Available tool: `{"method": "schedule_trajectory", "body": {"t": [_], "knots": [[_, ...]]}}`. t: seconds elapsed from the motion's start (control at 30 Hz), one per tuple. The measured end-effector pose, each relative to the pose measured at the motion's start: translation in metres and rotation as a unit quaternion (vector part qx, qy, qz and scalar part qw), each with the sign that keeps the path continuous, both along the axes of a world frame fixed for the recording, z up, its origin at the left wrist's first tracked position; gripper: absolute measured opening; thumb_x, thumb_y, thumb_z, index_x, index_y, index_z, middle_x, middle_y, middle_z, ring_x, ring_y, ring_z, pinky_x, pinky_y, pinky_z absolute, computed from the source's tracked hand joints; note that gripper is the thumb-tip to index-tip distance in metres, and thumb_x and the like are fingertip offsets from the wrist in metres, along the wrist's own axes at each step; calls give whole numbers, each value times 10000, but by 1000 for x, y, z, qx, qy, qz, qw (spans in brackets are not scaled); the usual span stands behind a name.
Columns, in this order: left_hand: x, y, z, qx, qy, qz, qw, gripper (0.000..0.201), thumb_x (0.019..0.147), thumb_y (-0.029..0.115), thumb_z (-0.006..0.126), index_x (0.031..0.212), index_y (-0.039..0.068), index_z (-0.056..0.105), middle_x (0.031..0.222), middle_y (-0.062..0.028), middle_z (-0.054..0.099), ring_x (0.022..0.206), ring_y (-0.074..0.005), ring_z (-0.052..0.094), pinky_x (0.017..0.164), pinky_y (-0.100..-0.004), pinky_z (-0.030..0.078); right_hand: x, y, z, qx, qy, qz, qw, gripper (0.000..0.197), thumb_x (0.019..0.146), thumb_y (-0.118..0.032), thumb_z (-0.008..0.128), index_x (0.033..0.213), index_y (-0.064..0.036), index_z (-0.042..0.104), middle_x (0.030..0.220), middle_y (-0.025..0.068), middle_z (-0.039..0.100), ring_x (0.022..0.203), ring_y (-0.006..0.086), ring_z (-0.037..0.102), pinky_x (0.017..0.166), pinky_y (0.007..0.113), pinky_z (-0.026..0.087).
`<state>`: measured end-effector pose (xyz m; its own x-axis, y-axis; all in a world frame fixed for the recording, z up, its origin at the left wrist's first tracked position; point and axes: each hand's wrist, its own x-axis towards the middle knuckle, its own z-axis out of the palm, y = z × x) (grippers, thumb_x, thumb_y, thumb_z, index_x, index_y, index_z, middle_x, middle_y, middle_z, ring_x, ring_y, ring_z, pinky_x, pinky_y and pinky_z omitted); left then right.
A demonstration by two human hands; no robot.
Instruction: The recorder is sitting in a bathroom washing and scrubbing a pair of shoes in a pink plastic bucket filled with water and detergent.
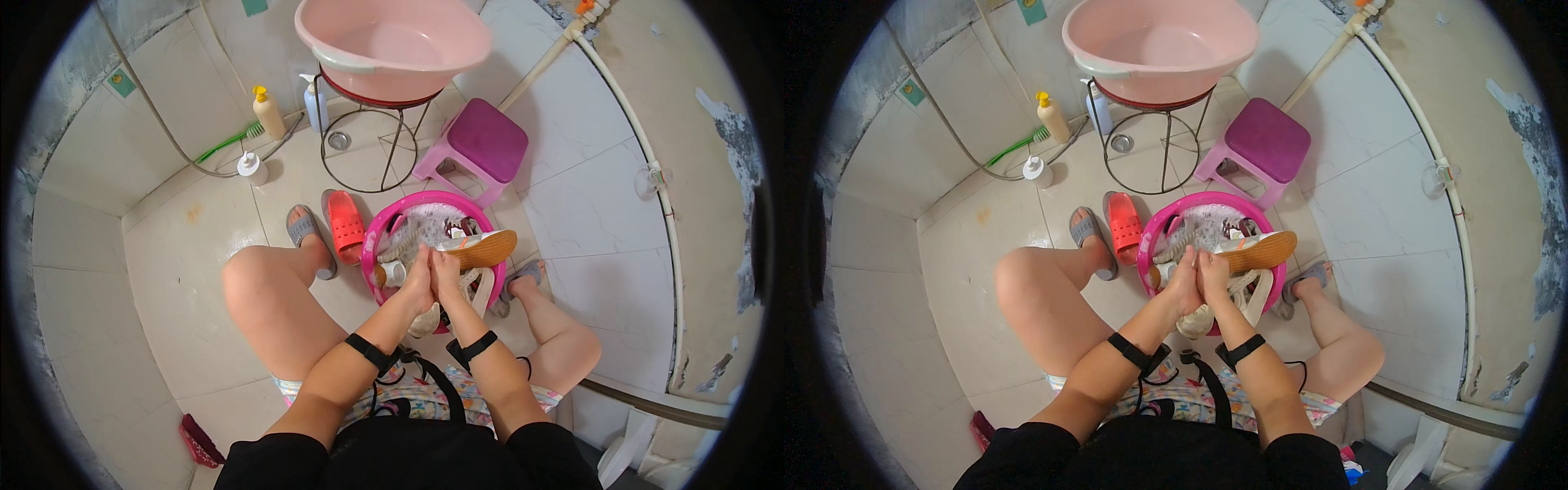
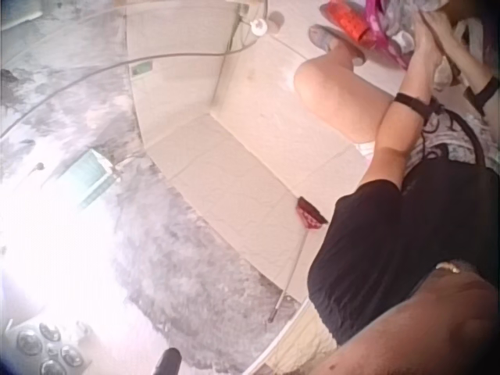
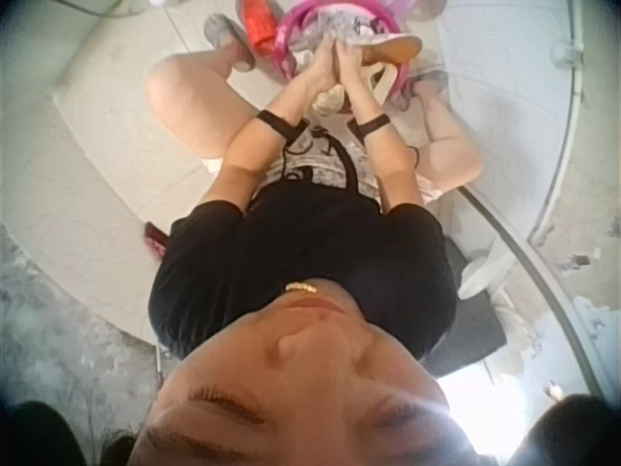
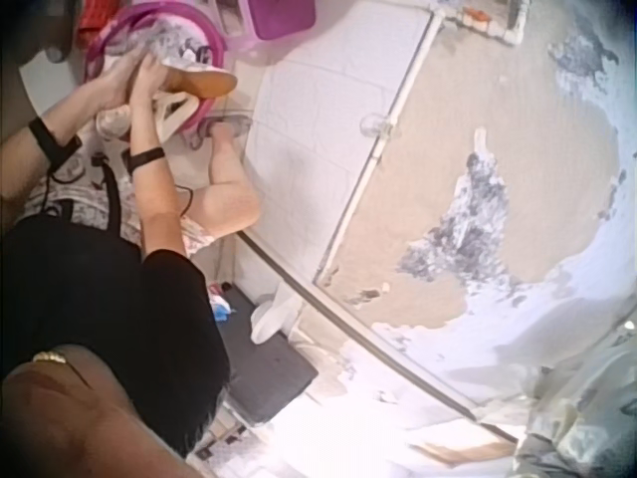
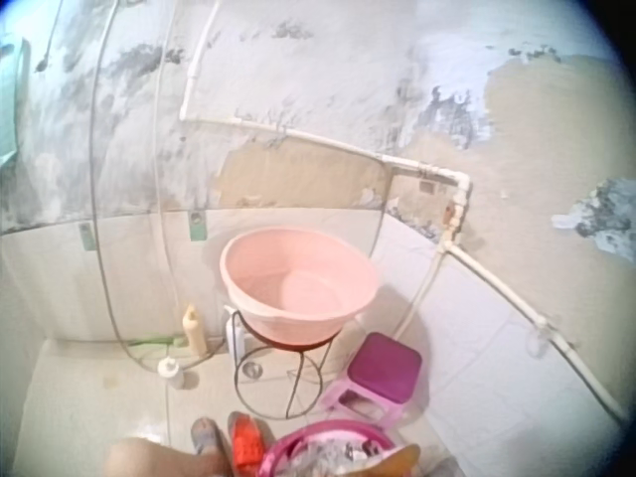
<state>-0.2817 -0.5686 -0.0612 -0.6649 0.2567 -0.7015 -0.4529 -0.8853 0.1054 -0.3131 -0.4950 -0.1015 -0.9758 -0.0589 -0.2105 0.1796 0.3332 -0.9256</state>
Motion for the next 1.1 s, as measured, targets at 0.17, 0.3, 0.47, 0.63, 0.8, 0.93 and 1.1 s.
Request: {"method": "schedule_trajectory", "body": {"t": [0.17,0.3,0.47,0.63,0.8,0.93,1.1], "knots": [[-1,5,6,-10,8,-36,999,589,898,586,310,1203,106,462,1242,-93,483,1125,-258,465,955,-461,359,0,6,-2,-45,-13,-28,999,356,826,-231,524,636,70,543,509,89,479,495,137,421,497,342,362],[0,-2,17,45,-14,-78,996,645,890,605,257,1226,81,430,1234,-136,478,1138,-296,450,985,-479,311,6,9,16,-111,-44,-53,991,348,824,-212,525,565,22,528,518,33,486,498,110,414,490,309,358],[-11,-8,54,10,-98,-94,991,664,891,575,253,1325,78,326,1257,-161,438,1155,-331,422,1011,-500,267,-4,18,72,-253,-210,-106,938,336,821,-205,514,529,-57,438,484,12,415,401,114,399,364,284,305],[-26,-18,105,-28,17,-137,990,603,917,490,252,1355,78,291,1199,-149,445,1118,-320,433,1023,-518,237,-27,32,117,-460,-291,-78,835,265,854,-291,498,671,-105,452,503,33,425,369,130,383,307,263,229],[-38,-33,140,-56,94,-184,977,540,936,439,252,1389,144,261,1293,-107,396,1152,-323,419,1032,-588,170,-34,46,148,-574,-250,23,779,396,930,-425,382,1063,-95,556,941,73,584,822,211,563,705,353,465],[-42,-35,148,-120,95,-197,968,522,936,445,254,1346,129,327,1314,-86,405,1139,-322,423,1021,-566,207,-27,48,182,-553,-253,28,794,452,936,-381,388,1292,-106,435,1069,70,543,951,214,546,826,365,420],[-50,-42,91,-81,129,-218,964,552,932,460,271,1381,140,299,1282,-93,433,1120,-258,429,964,-425,316,-25,31,129,-349,-186,7,918,431,886,-185,506,1302,-127,409,976,17,562,874,142,555,743,324,449]]}}
